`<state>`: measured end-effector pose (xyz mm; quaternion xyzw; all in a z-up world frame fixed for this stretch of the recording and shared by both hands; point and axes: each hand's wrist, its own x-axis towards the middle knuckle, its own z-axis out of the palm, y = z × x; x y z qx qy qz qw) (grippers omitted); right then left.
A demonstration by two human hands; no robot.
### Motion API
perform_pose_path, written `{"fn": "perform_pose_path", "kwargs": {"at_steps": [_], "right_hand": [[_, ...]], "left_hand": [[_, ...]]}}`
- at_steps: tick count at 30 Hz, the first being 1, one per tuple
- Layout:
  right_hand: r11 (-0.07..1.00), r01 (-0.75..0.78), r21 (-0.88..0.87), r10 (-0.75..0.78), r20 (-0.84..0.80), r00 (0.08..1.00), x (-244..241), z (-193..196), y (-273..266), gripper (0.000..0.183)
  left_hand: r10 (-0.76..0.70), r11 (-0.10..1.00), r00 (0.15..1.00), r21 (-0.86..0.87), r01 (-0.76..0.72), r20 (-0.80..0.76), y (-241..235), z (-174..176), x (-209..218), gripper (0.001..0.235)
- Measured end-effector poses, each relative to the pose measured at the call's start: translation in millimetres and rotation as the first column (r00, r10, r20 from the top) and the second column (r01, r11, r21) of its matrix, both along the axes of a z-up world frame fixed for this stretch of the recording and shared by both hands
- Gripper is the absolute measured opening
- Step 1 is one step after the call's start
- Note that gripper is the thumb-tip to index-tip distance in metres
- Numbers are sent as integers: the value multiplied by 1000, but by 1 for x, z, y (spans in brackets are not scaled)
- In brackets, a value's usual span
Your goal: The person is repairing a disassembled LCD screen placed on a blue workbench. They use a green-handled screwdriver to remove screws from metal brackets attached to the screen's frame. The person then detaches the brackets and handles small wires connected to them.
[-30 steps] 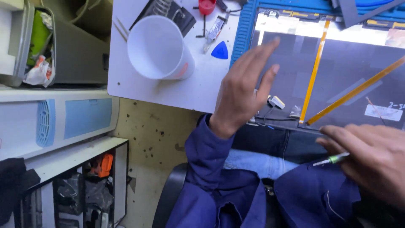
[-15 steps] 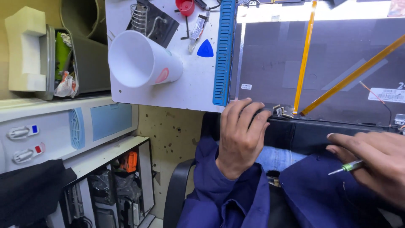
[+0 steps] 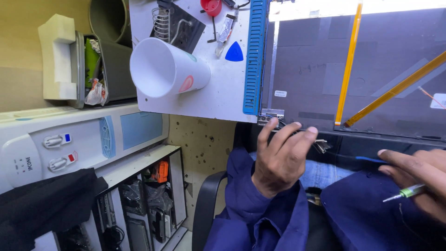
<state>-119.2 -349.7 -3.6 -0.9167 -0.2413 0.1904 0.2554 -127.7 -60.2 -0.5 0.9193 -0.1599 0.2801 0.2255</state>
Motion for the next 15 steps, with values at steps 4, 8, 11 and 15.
{"fn": "perform_pose_path", "kwargs": {"at_steps": [4,8,11,15], "right_hand": [[986,136,-92,-146,-104,984,-8,-8,0,44],[989,150,-12,-150,-62,987,-14,-32,-5,44],[965,260,-40,-263,-127,956,-34,-65,-20,46],[980,163,-117,-175,-101,979,-35,-96,-41,46]], "left_hand": [[-82,994,996,74,80,25,-2,5,-6,10],[-93,994,995,59,92,19,-7,-9,-17,12],[-213,969,977,-133,209,-12,-4,-6,-21,36],[-235,950,970,-195,242,61,16,-3,-18,28]]}}
